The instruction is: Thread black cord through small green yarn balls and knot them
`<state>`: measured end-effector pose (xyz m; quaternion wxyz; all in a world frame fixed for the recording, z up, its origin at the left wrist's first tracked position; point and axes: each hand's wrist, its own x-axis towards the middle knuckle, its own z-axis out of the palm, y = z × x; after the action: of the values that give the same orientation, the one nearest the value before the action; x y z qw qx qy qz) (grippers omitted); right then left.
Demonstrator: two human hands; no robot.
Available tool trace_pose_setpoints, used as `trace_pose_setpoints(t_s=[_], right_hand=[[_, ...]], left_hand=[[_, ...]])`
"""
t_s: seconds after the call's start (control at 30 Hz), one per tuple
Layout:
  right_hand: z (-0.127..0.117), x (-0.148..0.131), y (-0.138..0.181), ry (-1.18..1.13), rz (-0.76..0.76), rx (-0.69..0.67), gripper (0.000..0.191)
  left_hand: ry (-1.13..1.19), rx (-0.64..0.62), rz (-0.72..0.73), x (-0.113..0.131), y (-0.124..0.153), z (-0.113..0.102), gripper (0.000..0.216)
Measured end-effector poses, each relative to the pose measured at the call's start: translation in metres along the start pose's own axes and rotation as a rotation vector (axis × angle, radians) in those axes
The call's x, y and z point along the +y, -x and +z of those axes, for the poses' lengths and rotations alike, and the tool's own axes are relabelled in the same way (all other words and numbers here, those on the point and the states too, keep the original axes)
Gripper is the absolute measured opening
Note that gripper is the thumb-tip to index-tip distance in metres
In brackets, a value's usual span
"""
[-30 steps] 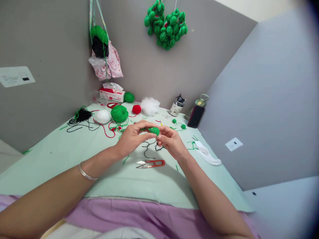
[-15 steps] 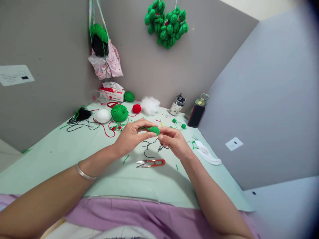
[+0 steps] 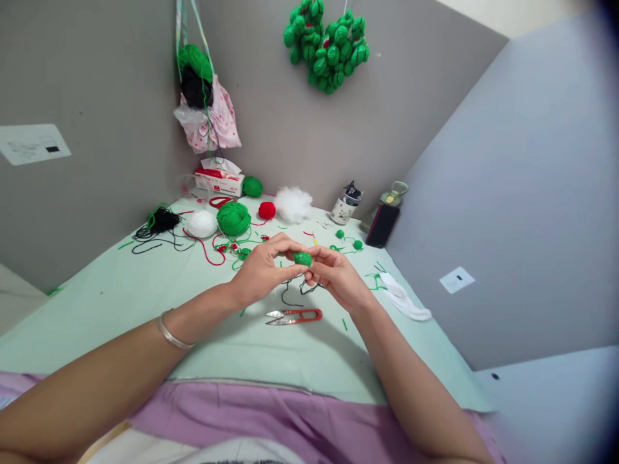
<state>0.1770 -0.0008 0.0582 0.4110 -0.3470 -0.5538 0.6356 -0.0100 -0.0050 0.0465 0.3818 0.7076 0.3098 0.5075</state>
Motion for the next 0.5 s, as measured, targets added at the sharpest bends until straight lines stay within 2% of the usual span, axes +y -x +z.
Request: trace_pose_setpoints(t_s=[0.2,0.3,0.33,0.43,0.5], right_hand=[[-0.006,-0.001,0.000,-0.120,0.131,-0.027,0.032],[-0.007,-0.002,0.000,0.007,0.138,-0.060,0.033],[-0.007,-0.002,0.000,0.106,0.089,-0.030,0.032],[-0.008,-0.001,-0.001,0.432,-0.183,0.167,0.019],[-0.009,0.000,-0.002,0.528,-0.306,0.248,0.015]], left_hand=[[-0.104,-0.049,-0.042,-0.009,-0.002,0.001,0.022],[-0.125,-0.093,-0.041,-0.013,-0.002,0.001,0.021],[-0.129,-0.102,-0.048,-0.015,-0.002,0.001,0.021],[-0.130,-0.126,-0.090,-0.018,-0.002,0.001,0.024],[-0.128,-0.150,-0.101,-0.018,-0.002,0.001,0.025]])
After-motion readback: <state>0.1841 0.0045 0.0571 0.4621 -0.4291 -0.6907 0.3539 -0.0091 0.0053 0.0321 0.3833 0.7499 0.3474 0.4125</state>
